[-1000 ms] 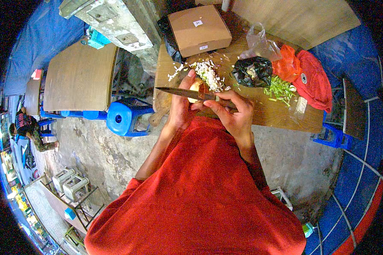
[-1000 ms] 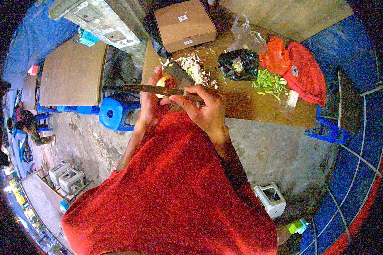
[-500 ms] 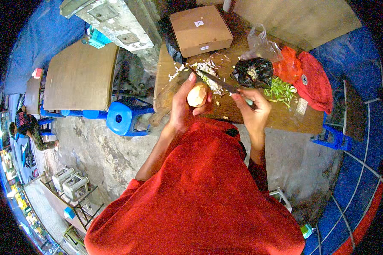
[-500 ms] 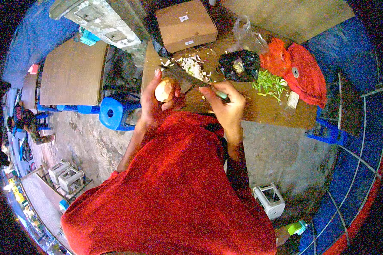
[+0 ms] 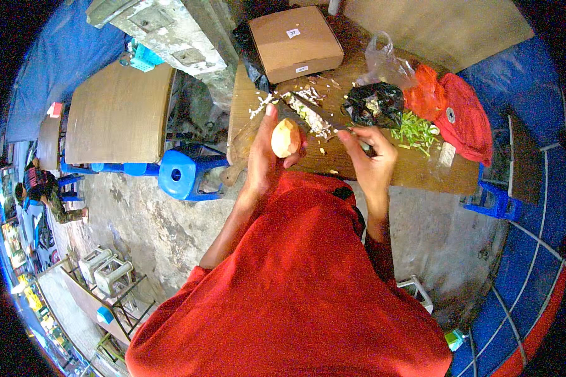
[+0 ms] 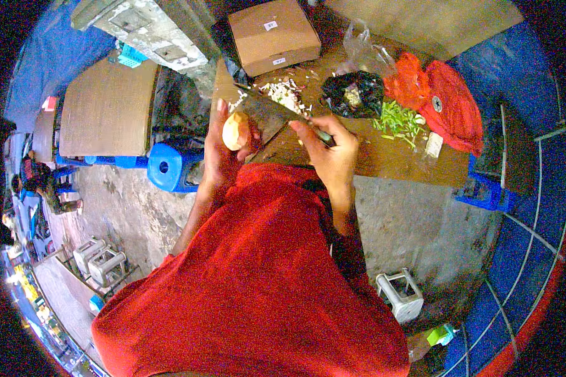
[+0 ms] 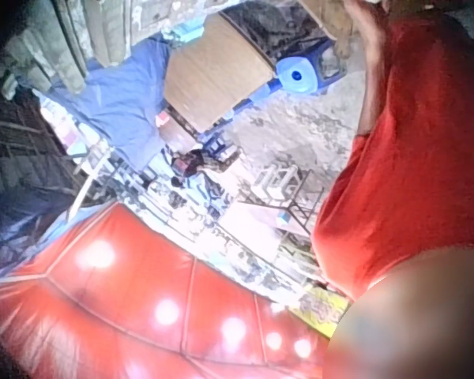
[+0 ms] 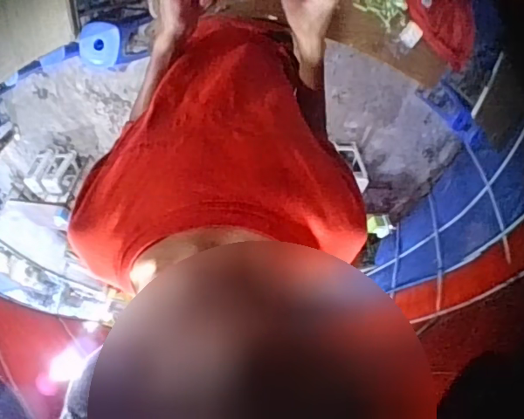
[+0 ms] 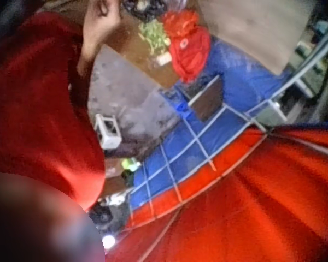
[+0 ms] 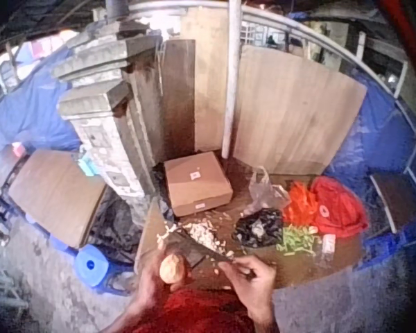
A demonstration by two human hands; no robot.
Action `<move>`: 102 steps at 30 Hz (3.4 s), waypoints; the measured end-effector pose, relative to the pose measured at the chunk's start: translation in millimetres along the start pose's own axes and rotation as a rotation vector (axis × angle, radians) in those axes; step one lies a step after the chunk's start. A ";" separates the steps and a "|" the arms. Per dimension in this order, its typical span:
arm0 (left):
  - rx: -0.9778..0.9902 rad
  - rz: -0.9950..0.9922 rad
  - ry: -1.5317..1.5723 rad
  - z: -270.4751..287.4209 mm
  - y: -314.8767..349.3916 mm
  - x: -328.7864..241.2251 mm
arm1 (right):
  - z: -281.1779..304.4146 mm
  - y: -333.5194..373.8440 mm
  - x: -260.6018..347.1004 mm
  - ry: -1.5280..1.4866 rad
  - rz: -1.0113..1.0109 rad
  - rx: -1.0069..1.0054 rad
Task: The person peels a potato with a knife, then slices it into thin pieces on a wooden cutting board. The person also handles a plastic bag and places the sliced pieces on the board.
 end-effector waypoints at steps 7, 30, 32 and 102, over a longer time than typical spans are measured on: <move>0.041 0.065 0.131 4.8 -10.2 1.6 | -10.7 14.7 10.5 0.012 0.040 0.152; -0.173 -0.016 0.191 -12.0 -4.8 1.9 | -27.6 16.4 21.6 0.106 0.179 0.162; -0.187 -0.043 0.167 -11.8 -4.0 -1.0 | -25.0 17.4 19.6 0.147 0.247 0.111; -0.852 -0.270 -0.381 264.2 -84.3 159.1 | -137.2 133.0 -265.5 -0.003 -0.673 0.434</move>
Point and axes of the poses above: each hand's wrist, its own y-axis away from the middle knuckle, its own z-axis out of the back of the hand, x = y × z, the point moved 2 cm from there along -y, towards the middle knuckle, and after that the axes turned 9 degrees about z, right-handed, at the moved point
